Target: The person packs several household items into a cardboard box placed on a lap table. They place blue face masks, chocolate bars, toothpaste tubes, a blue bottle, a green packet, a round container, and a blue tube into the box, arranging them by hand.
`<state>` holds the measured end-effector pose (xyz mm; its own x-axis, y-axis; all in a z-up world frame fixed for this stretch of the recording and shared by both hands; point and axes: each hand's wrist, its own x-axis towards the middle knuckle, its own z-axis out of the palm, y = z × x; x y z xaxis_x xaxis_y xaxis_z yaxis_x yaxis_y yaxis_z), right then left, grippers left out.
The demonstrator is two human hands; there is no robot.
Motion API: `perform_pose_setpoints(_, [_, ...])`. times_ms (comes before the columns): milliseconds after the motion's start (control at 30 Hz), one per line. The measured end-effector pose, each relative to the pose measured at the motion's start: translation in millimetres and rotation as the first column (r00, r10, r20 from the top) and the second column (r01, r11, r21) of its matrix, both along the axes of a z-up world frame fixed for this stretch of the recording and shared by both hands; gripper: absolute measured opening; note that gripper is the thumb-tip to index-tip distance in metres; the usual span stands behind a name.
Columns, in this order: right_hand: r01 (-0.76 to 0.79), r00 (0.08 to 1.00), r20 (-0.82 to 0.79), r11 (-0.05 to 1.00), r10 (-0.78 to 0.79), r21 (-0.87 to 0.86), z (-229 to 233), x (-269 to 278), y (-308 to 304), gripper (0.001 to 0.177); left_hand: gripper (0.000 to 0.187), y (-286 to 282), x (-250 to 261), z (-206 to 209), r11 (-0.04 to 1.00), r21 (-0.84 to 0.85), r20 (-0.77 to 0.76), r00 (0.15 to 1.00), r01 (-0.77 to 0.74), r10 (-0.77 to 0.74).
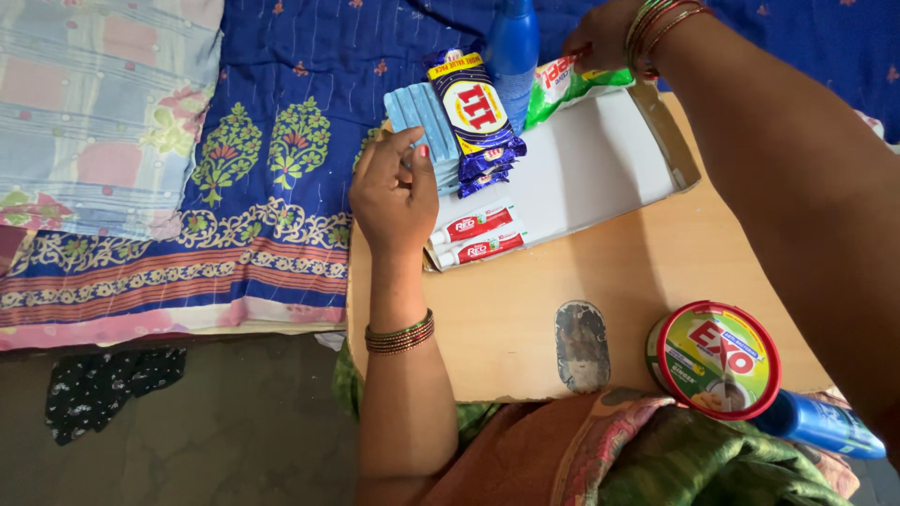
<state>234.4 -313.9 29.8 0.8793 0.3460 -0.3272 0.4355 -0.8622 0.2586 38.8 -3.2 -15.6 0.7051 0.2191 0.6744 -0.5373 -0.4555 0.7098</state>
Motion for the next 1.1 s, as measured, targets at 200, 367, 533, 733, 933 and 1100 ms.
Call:
perform_pose_setpoints(200, [0.002,0.999,-0.042,0.991,0.004,0.137,-19.1,9.1,-19.8,0.032,0.017,0.3,0.1,-0.6,1.000,-0.004,0.001,1.000,-0.006,0.006])
perform_pose_setpoints(367, [-0.113,0.993,0.082,0.933,0.090,0.343,-24.4,6.9,-30.1,0.045,0.018,1.0,0.7,-1.3,1.000,-0.007,0.004,1.000,-0.005,0.005])
perform_pose_setpoints(533, [-0.028,1.000,0.011,0.935,0.026,0.353,-28.1,8.0,-34.8,0.044,0.018,1.0,1.2,-1.6,1.000,-0.007,0.011,1.000,0.005,-0.005])
perform_pose_setpoints(733, [0.036,0.998,0.040,0.966,-0.048,0.256,-37.9,6.9,-27.7,0.035,0.018,-0.1,0.7,-0.9,0.999,-0.034,0.020,1.000,0.023,-0.022])
perform_pose_setpoints(933, [0.048,0.997,0.045,0.930,-0.069,0.366,-57.0,7.3,-31.1,0.033,0.019,0.4,1.0,-0.7,0.998,-0.051,-0.002,0.999,0.032,-0.032])
perform_pose_setpoints(1100, [-0.073,0.989,0.149,0.937,0.022,0.343,-66.5,7.2,-34.0,0.040,0.019,-1.2,0.8,0.6,0.999,-0.038,0.003,1.000,0.030,-0.030])
